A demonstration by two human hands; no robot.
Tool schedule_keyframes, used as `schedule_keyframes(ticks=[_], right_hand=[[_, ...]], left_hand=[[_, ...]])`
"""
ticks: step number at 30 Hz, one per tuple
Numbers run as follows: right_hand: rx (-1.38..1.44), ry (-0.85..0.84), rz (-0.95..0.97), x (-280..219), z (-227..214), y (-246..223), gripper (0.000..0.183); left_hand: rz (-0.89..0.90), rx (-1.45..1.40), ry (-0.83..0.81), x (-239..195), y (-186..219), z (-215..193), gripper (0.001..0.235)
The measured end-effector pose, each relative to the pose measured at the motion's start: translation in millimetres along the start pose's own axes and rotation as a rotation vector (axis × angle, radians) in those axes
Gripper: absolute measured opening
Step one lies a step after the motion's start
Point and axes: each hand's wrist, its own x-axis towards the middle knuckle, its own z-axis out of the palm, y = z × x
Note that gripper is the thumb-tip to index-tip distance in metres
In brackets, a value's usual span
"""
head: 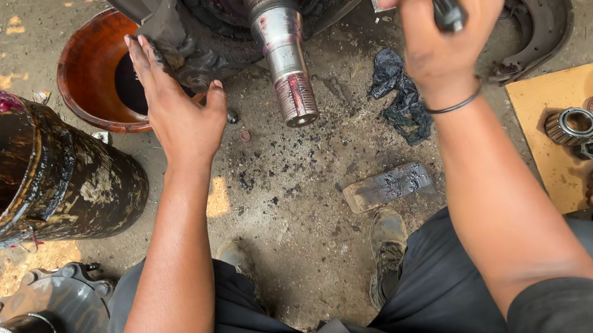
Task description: The person uses a screwdriver to scrape and clean a cylindrical metal shaft of a mechanical assembly. The person holds the shaft with one hand and scrapes the surface with the other, removing residue.
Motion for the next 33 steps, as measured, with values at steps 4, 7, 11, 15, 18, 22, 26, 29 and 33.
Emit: schedule_keyframes(ticks=[4, 7, 11, 15, 18, 22, 26, 29, 33], right_hand=[[0.113, 0.0, 0.103, 3, -5, -1, 0.007], [0.305, 0.106, 0.226, 6, -14, 4, 0.008], [0.302, 0.091, 0.133, -3, -18, 18, 0.006], [0.169, 0.099, 0.081, -7, -22, 21, 0.007], [0.228, 0.129, 0.105, -2, -24, 17, 0.007], [0.276, 0.11, 0.105, -1, -17, 16, 0.008], [0.264, 0.133, 0.112, -8, -13, 23, 0.011], [0.254, 0.233, 0.206, -11, -15, 24, 0.013], [0.205, 0.26, 0.17, -10, -10, 18, 0.017]], left_hand=[[-0.001, -0.055, -0.004, -1, 0, -1, 0.103], [-0.013, -0.057, -0.014, -1, -1, -4, 0.102], [0.004, -0.08, -0.013, 0, 0, -6, 0.1], [-0.031, -0.108, -0.03, 0, 0, -6, 0.1], [0.006, -0.077, -0.006, 0, -2, -6, 0.102], [0.041, -0.047, 0.028, 0, -3, -1, 0.102], [0.009, -0.051, 0.016, -1, -1, 0, 0.102], [-0.019, -0.084, -0.003, -1, 0, 0, 0.101], [0.018, -0.041, 0.008, -1, 0, -1, 0.102]])
